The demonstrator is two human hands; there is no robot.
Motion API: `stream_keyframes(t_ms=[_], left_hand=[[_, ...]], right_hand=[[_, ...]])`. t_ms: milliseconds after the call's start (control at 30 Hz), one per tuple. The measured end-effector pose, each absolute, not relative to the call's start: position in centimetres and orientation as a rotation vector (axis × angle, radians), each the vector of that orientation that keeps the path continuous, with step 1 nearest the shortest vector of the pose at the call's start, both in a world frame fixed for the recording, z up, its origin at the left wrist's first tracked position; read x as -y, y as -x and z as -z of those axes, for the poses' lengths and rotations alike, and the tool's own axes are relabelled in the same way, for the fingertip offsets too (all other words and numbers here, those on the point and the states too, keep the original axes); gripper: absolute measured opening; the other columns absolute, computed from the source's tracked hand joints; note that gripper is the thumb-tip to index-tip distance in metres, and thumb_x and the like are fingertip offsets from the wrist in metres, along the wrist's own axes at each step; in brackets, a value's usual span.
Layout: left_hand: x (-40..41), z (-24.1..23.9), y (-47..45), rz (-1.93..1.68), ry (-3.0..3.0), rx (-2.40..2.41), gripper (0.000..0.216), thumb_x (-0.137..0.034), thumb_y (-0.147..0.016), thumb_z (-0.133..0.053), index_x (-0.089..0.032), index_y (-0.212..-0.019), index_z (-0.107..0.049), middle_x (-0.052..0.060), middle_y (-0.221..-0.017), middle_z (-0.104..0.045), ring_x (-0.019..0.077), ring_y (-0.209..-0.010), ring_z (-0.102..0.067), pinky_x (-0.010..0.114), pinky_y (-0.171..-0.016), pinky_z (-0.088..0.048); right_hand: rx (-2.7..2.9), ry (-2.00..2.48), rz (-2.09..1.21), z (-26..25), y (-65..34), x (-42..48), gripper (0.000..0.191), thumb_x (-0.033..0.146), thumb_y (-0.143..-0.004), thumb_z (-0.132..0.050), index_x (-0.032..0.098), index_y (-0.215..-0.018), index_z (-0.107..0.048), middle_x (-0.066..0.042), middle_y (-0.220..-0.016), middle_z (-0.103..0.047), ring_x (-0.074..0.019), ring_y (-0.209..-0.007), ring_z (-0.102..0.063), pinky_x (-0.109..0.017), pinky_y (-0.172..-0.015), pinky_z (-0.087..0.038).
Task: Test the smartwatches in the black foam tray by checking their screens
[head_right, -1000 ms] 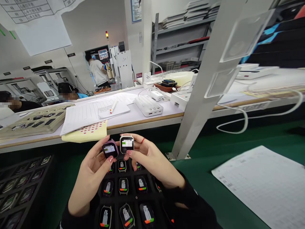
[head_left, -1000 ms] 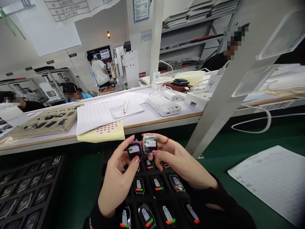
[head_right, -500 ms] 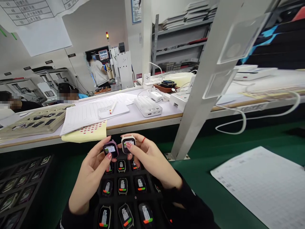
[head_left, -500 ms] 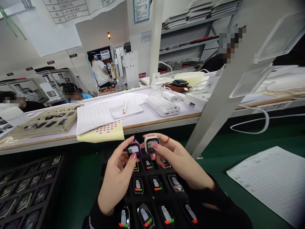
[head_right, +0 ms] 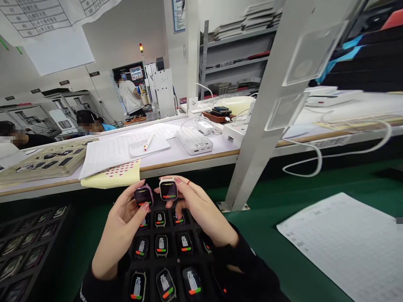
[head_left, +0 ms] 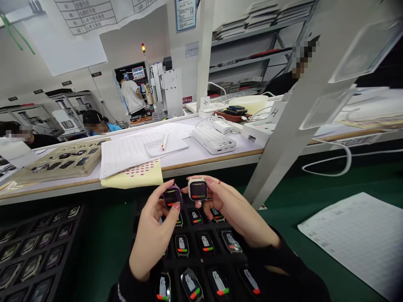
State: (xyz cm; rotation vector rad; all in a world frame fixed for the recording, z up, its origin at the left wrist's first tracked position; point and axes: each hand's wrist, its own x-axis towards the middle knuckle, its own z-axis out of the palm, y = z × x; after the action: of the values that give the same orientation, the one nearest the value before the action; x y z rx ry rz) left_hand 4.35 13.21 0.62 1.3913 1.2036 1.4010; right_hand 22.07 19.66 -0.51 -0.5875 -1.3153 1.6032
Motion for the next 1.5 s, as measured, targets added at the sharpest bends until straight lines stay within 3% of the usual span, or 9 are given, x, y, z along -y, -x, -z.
stream_keyframes(t_ms=[833,1100,1500], left_hand=[[-13.36,-0.72,-3.79,-1.474,-1.412,-1.319,0.039,-0.033,-0.088,-0.063,-0.032,-0.127,-0.055,0.0,-0.125,-0.062,0.0176,-0.113,-0.059,0.024,-0.093,-0.05],[-13.32,-0.81,-3.64,-1.47,-1.417,-1.349,0.041,-0.032,-0.087,-0.064,-0.032,-0.127,-0.055,0.002,-0.127,-0.061,0.0192,-0.115,-0.058,0.026,-0.095,-0.049],[-13.32,-0.8,-3.77,-1.472,-1.426,-1.386,0.044,-0.031,-0.085,-0.065,-0.028,-0.128,-0.056,0.005,-0.124,-0.063,0.0216,-0.109,-0.061,0.03,-0.088,-0.052]], right_hand=[[1.348,0.644,-1.628,0.25,-21.75,-19.55,0.046,0.053,-0.094,-0.054,0.017,-0.123,-0.06,-0.015,-0.113,-0.066,-0.0202,-0.076,-0.06,-0.023,-0.047,-0.048],[1.492,0.673,-1.528,-0.37,-21.78,-18.93,0.05,0.039,-0.086,-0.07,0.021,-0.129,-0.054,-0.013,-0.121,-0.063,-0.0201,-0.082,-0.062,-0.023,-0.051,-0.049],[1.545,0.653,-1.512,-0.23,-21.75,-19.02,0.051,0.041,-0.087,-0.067,0.021,-0.131,-0.052,-0.013,-0.123,-0.062,-0.0212,-0.085,-0.063,-0.025,-0.053,-0.05]])
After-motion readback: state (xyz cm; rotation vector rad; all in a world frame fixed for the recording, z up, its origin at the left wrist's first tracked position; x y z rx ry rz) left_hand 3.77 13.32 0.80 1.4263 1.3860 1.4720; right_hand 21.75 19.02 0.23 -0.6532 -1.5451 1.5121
